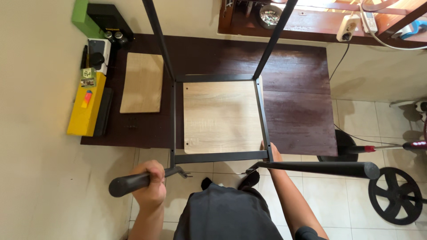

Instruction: The person assembles a small table by attaching a black metal frame to a light-colored wooden tabletop. They align the frame, insert and tighten screws at each corner, and secure the tabletop to the frame.

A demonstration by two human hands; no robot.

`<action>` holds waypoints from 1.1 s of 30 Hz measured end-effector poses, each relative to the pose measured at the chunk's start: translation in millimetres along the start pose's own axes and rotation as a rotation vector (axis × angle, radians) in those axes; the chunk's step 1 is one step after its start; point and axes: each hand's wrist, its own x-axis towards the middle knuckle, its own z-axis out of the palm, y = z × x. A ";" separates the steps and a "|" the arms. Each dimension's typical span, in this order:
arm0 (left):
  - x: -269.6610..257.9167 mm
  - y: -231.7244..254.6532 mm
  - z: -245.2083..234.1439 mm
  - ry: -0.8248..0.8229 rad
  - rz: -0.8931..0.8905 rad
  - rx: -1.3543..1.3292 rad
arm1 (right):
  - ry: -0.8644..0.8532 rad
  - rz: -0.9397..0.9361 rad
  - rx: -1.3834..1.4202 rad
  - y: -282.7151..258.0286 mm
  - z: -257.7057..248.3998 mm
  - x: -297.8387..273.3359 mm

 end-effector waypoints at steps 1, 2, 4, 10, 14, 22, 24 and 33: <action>-1.0 -3.0 -0.2 -0.009 -0.011 0.001 | -0.046 0.195 0.120 0.1 -4.3 1.5; -2.5 -6.4 0.9 -0.012 -0.004 0.003 | -0.092 0.390 0.240 -0.2 -8.2 1.2; -1.7 -12.4 4.7 -0.020 0.019 0.009 | 0.187 -0.211 -0.023 -0.8 -28.0 2.6; 4.6 -28.3 24.3 -0.057 0.102 0.070 | 0.336 -0.403 0.737 -43.9 -128.4 -11.6; 11.1 -33.8 38.2 -0.059 0.139 0.183 | 0.158 -0.783 0.993 -108.3 -194.8 -48.2; 14.0 -38.8 45.1 -0.084 0.134 0.279 | 0.375 -0.572 0.916 -162.6 -191.2 -77.0; 10.9 -43.9 40.9 -0.072 0.131 0.333 | 0.409 -0.586 0.879 -161.5 -185.0 -76.4; -11.2 -65.4 26.2 -0.057 0.151 0.397 | 0.424 -0.630 0.769 -157.0 -163.0 -74.5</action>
